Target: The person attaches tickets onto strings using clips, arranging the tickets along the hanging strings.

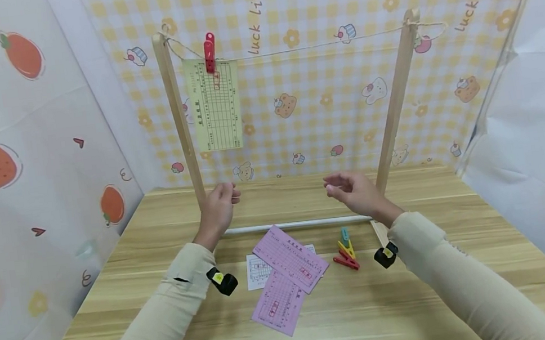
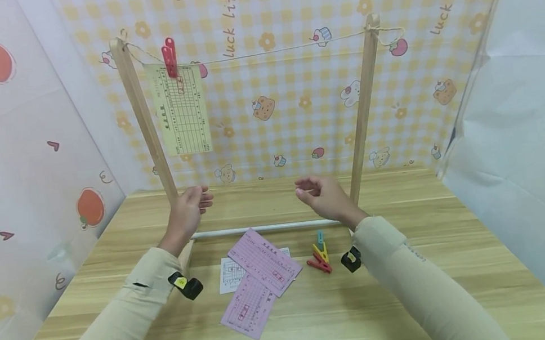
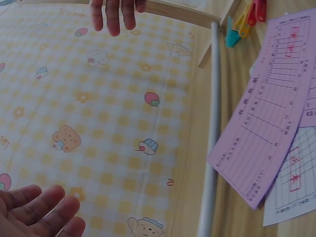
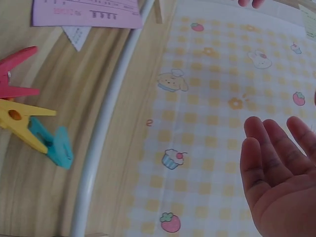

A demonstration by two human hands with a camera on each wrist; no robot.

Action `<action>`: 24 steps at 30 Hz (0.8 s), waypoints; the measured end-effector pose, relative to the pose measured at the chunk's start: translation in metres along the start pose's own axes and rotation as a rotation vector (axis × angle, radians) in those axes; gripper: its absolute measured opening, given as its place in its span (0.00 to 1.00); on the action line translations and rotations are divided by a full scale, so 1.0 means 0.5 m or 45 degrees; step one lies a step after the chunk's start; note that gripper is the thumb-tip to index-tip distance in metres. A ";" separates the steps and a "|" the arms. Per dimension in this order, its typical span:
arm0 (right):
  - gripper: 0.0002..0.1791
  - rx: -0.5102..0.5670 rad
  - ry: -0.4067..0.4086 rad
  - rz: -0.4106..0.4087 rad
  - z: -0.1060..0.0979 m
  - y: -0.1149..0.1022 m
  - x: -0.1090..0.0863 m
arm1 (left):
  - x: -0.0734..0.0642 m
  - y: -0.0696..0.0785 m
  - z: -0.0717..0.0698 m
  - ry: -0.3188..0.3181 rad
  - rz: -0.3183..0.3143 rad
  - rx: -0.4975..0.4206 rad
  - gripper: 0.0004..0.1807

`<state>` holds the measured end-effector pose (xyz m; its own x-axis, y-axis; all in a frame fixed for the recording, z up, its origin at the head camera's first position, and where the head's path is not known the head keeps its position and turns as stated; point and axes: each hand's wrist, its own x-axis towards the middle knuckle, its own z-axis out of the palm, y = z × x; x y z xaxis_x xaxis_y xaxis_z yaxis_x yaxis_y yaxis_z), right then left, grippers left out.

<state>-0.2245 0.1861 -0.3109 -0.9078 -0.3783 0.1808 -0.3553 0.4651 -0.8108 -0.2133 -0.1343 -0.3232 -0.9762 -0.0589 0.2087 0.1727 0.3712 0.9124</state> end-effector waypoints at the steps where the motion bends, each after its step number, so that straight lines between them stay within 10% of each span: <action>1: 0.21 -0.014 -0.010 0.018 0.002 0.003 -0.002 | -0.001 -0.003 0.002 -0.010 -0.005 0.022 0.25; 24: 0.18 -0.162 -0.301 0.141 0.046 0.075 -0.040 | -0.029 -0.057 0.069 -0.173 0.011 0.369 0.22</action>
<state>-0.2147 0.1927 -0.3579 -0.8710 -0.4886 -0.0519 -0.2955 0.6052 -0.7392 -0.2085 -0.1120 -0.3647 -0.9869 0.0624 0.1490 0.1553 0.6206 0.7686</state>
